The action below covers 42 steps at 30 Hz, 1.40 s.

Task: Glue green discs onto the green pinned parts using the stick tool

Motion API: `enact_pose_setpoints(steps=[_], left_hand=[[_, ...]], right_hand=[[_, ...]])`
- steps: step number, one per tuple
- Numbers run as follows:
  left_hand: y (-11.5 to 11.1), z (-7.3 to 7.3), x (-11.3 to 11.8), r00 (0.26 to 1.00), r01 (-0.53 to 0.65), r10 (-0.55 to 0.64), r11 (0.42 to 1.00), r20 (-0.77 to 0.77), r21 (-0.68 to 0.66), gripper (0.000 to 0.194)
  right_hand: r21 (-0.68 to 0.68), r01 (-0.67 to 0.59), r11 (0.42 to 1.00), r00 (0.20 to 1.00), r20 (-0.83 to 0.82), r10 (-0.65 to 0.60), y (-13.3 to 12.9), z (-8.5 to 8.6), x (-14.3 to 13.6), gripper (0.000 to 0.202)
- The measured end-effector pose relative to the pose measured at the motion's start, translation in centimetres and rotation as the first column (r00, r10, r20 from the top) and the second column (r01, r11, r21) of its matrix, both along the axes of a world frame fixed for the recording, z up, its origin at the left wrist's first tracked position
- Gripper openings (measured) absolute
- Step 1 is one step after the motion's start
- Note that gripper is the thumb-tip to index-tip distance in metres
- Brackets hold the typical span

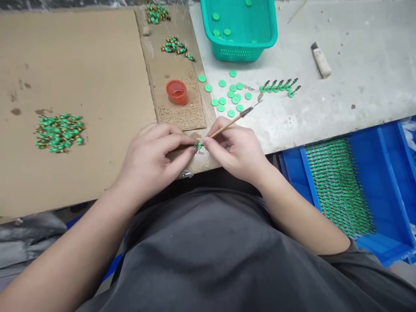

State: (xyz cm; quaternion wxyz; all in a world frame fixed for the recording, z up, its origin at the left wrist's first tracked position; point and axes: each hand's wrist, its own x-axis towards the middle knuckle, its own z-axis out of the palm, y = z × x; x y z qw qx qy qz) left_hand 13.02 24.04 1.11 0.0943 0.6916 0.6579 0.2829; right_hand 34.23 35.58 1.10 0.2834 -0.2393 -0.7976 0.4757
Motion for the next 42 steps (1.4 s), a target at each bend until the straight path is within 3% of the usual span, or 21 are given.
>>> enact_pose_setpoints(steps=[7, 24, 32, 37, 42], left_hand=[[-0.1, 0.0, 0.1, 0.998, -0.023, 0.024, 1.000, 0.051, -0.021, 0.023], [0.1, 0.3, 0.2, 0.999, 0.019, -0.020, 1.000, 0.051, 0.023, 0.013], [0.3, 0.6, 0.4, 0.998, 0.002, -0.002, 1.000, 0.067, -0.006, 0.019], [0.1, 1.6, -0.2, 0.996, -0.001, 0.012, 0.994, 0.092, -0.113, 0.026], [0.1, 2.4, -0.7, 0.994, 0.028, -0.009, 0.985, 0.106, -0.171, 0.030]], right_hand=[[0.180, -0.068, 0.981, 0.997, 0.038, 0.062, 0.4, -0.2, 0.1, 0.020], [0.297, -0.172, 0.939, 0.985, 0.081, 0.155, 1.0, 0.2, -0.7, 0.015], [0.257, -0.161, 0.953, 0.980, 0.154, 0.124, 0.6, 0.2, -1.4, 0.021], [0.051, 0.035, 0.998, 0.999, 0.028, -0.036, -0.3, -0.1, 0.1, 0.021], [-0.081, 0.181, 0.980, 0.978, -0.087, -0.188, -1.4, -0.4, 2.1, 0.014]])
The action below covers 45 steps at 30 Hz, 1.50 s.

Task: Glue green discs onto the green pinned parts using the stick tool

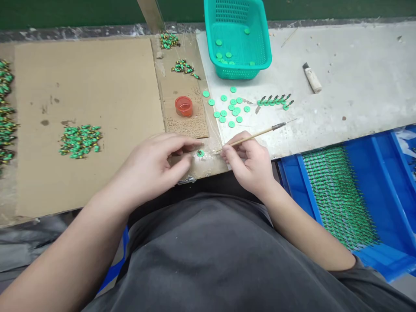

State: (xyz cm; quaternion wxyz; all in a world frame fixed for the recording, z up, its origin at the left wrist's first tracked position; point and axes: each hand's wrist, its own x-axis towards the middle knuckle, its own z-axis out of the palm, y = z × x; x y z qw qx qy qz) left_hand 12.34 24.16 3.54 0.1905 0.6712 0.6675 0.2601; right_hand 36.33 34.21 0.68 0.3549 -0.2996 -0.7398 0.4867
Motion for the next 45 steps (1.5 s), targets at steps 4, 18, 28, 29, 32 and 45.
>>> enact_pose_setpoints(steps=[4, 18, 28, 29, 32, 45], left_hand=[[0.5, 0.3, 0.6, 0.996, -0.058, 0.057, 0.998, 0.064, 0.006, 0.026], [1.4, 6.9, 1.4, 0.903, -0.140, 0.188, 0.979, 0.387, -0.151, 0.021], [1.9, 7.7, 1.7, 0.923, -0.129, 0.167, 0.983, 0.346, -0.129, 0.024], [1.9, 7.7, 1.7, 0.925, -0.129, 0.164, 0.984, 0.343, -0.123, 0.024], [2.0, 7.0, 1.8, 0.934, -0.128, 0.152, 0.987, 0.323, -0.093, 0.023], [15.6, 1.6, 7.1, 0.993, 0.103, -0.108, 0.990, 0.052, 0.098, 0.025]], right_hand=[[-0.011, -0.010, 1.000, 1.000, 0.025, 0.010, 0.0, -0.3, 0.5, 0.012], [0.019, 0.023, 1.000, 0.998, 0.055, -0.024, 0.0, -0.4, 0.3, 0.014], [0.010, 0.006, 1.000, 1.000, 0.017, -0.006, 0.1, -0.3, 0.1, 0.014], [0.007, 0.008, 1.000, 1.000, 0.017, -0.008, 0.1, -0.3, 0.0, 0.014], [0.007, 0.013, 1.000, 1.000, 0.024, -0.013, 0.0, -0.1, 0.1, 0.014], [-0.016, 0.177, 0.984, 0.984, 0.041, -0.176, -2.2, 0.7, 6.8, 0.014]])
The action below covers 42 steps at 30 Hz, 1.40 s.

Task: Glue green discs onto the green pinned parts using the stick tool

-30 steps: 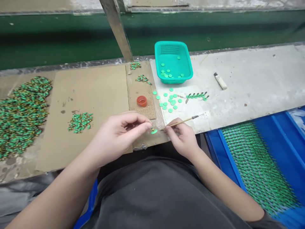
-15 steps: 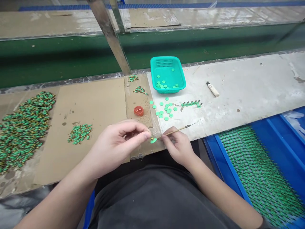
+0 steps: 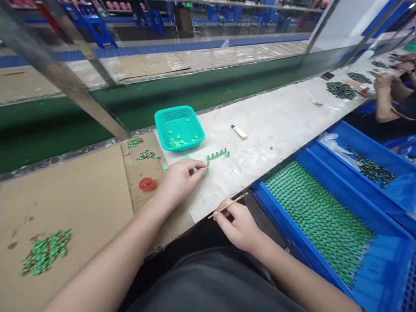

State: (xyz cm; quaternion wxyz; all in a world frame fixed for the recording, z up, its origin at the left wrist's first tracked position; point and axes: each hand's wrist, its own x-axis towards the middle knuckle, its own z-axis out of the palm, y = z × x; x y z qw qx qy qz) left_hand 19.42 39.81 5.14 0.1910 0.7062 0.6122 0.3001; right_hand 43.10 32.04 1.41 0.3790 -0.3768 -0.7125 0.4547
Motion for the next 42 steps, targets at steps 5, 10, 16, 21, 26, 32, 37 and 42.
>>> enact_pose_setpoints(steps=[5, 10, 16, 21, 26, 32, 37, 42], left_hand=[[4.7, -0.5, 3.7, 0.991, 0.061, -0.042, 0.987, -0.128, 0.149, 0.026], [6.8, -0.9, 5.2, 0.978, 0.057, -0.015, 0.978, -0.206, 0.199, 0.027], [7.6, -1.3, 5.8, 0.978, 0.033, 0.003, 0.985, -0.210, 0.167, 0.026], [6.2, 0.1, 6.2, 0.994, 0.001, 0.010, 0.995, -0.108, 0.104, 0.033], [-1.5, 2.6, 7.2, 0.984, 0.165, -0.158, 0.983, 0.077, -0.084, 0.045], [-8.9, 3.2, 6.1, 0.857, 0.043, 0.142, 0.938, 0.495, -0.344, 0.062], [-12.7, 5.0, 1.4, 0.596, 0.008, 0.385, 0.875, 0.705, -0.484, 0.073], [-18.3, 6.2, -2.2, 0.384, 0.013, 0.418, 0.889, 0.824, -0.457, 0.064]], right_hand=[[-0.030, 0.088, 0.996, 0.996, -0.002, -0.088, 0.2, -0.1, 2.3, 0.013], [-0.044, 0.129, 0.991, 0.992, -0.007, -0.129, 0.2, 0.0, 4.1, 0.014], [-0.089, 0.130, 0.987, 0.991, 0.001, -0.131, 0.4, -0.2, 5.3, 0.014], [-0.124, 0.113, 0.986, 0.994, 0.000, -0.114, 0.9, 0.0, 5.4, 0.013], [-0.085, -0.007, 0.996, 0.990, 0.137, 0.019, 0.6, 1.8, 4.2, 0.016], [-0.043, -0.308, 0.950, 0.922, 0.235, 0.309, 1.8, 4.3, 1.2, 0.014], [0.147, 0.127, 0.981, 0.785, 0.590, -0.190, 13.7, 6.3, 2.0, 0.022], [0.337, 0.268, 0.902, 0.588, 0.684, -0.430, 24.3, 6.7, 0.8, 0.035]])
